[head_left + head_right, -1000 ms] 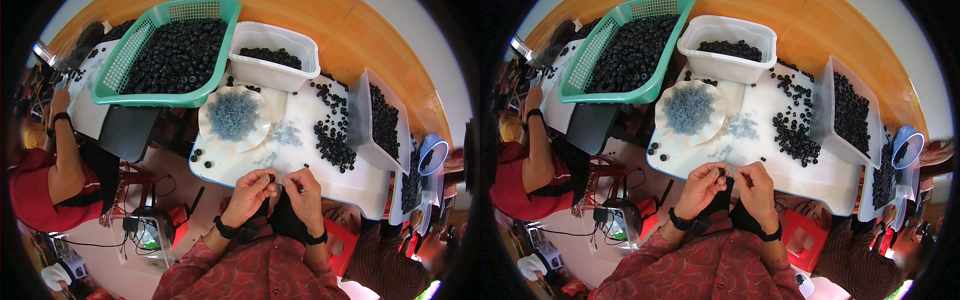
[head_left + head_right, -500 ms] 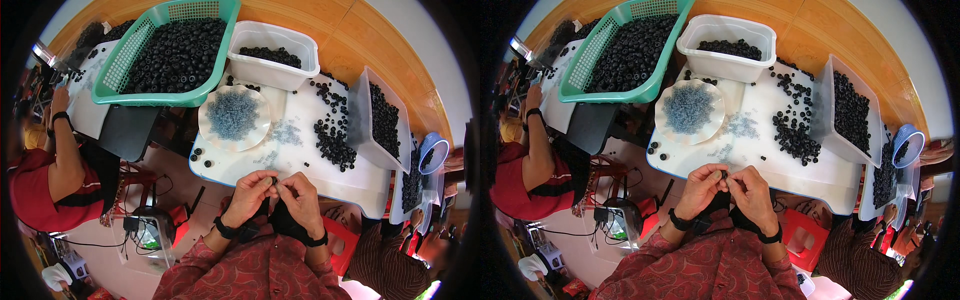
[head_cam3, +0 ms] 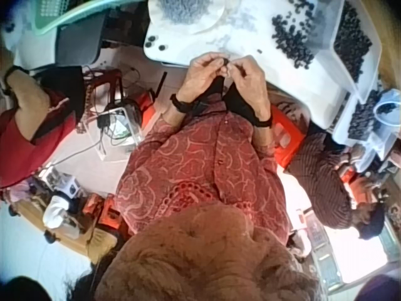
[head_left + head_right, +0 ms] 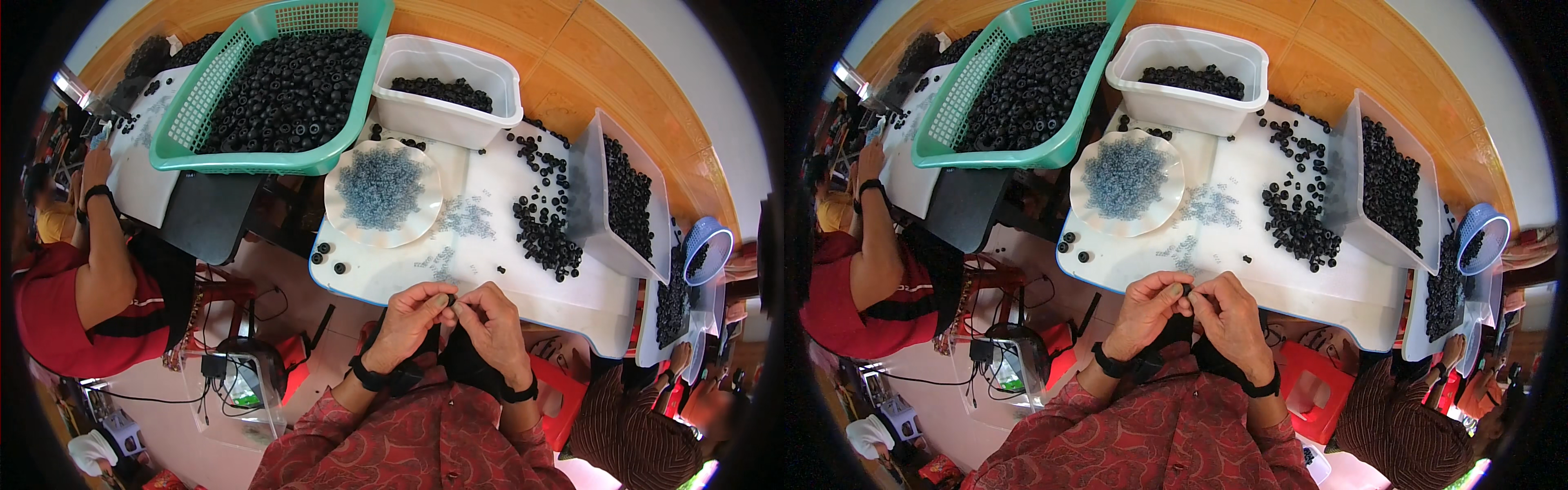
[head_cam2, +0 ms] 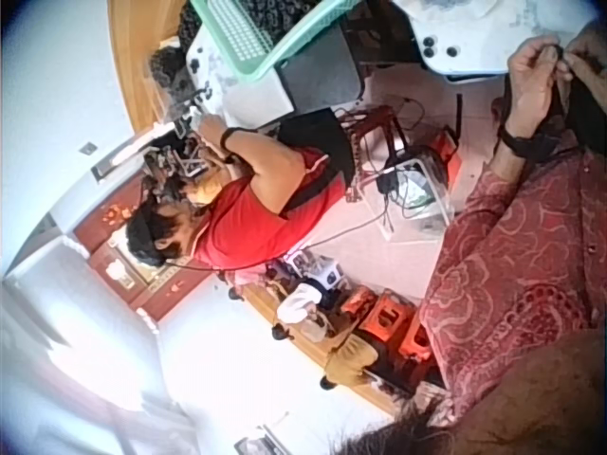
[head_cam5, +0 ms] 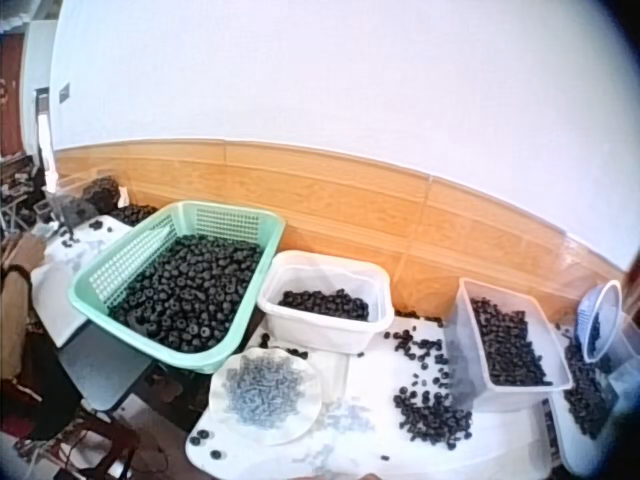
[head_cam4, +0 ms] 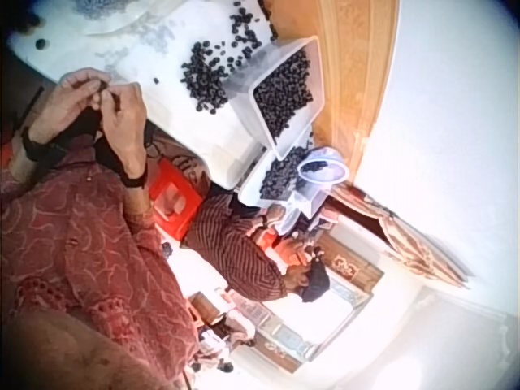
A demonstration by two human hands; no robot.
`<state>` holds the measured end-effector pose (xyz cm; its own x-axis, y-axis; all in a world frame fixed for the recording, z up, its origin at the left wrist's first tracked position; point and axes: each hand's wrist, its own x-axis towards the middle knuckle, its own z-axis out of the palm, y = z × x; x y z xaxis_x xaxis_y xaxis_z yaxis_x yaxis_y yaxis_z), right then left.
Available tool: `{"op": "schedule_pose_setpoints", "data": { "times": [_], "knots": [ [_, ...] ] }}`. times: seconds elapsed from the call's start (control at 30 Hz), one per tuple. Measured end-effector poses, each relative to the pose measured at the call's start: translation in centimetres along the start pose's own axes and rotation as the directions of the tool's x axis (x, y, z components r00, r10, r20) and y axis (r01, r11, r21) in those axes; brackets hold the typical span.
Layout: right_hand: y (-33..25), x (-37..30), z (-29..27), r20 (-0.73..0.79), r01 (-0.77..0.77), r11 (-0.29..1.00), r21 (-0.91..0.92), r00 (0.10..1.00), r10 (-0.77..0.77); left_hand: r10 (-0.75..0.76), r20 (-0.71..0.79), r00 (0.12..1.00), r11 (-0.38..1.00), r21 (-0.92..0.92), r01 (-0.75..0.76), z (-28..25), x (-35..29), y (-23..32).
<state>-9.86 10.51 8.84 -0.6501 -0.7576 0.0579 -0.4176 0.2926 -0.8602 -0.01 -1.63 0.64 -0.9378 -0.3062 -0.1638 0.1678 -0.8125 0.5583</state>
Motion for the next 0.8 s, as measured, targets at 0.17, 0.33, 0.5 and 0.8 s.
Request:
{"op": "schedule_pose_setpoints", "data": {
  "times": [0.17,0.33,0.5,0.8],
  "knots": [
    [-0.1,0.0,0.0,-0.009,-0.013,1.0,0.012,1.0,0.014,-0.017,0.013,1.0,1.0,-0.021,0.017,0.2,0.0,0.2],
    [-0.1,-0.2,0.3,-0.057,-0.015,1.0,-0.004,0.998,0.015,-0.039,0.038,0.999,0.997,-0.071,0.041,0.5,0.0,0.2],
    [1.3,-1.0,1.1,-0.1,-0.124,0.957,0.263,0.983,0.155,-0.108,0.079,0.991,0.962,-0.241,0.124,0.5,0.0,-0.2],
    [1.2,-1.9,0.9,-0.119,-0.174,0.907,0.384,0.965,0.235,-0.139,0.132,0.981,0.922,-0.345,0.177,0.7,-0.1,-0.3]
  ]
}}
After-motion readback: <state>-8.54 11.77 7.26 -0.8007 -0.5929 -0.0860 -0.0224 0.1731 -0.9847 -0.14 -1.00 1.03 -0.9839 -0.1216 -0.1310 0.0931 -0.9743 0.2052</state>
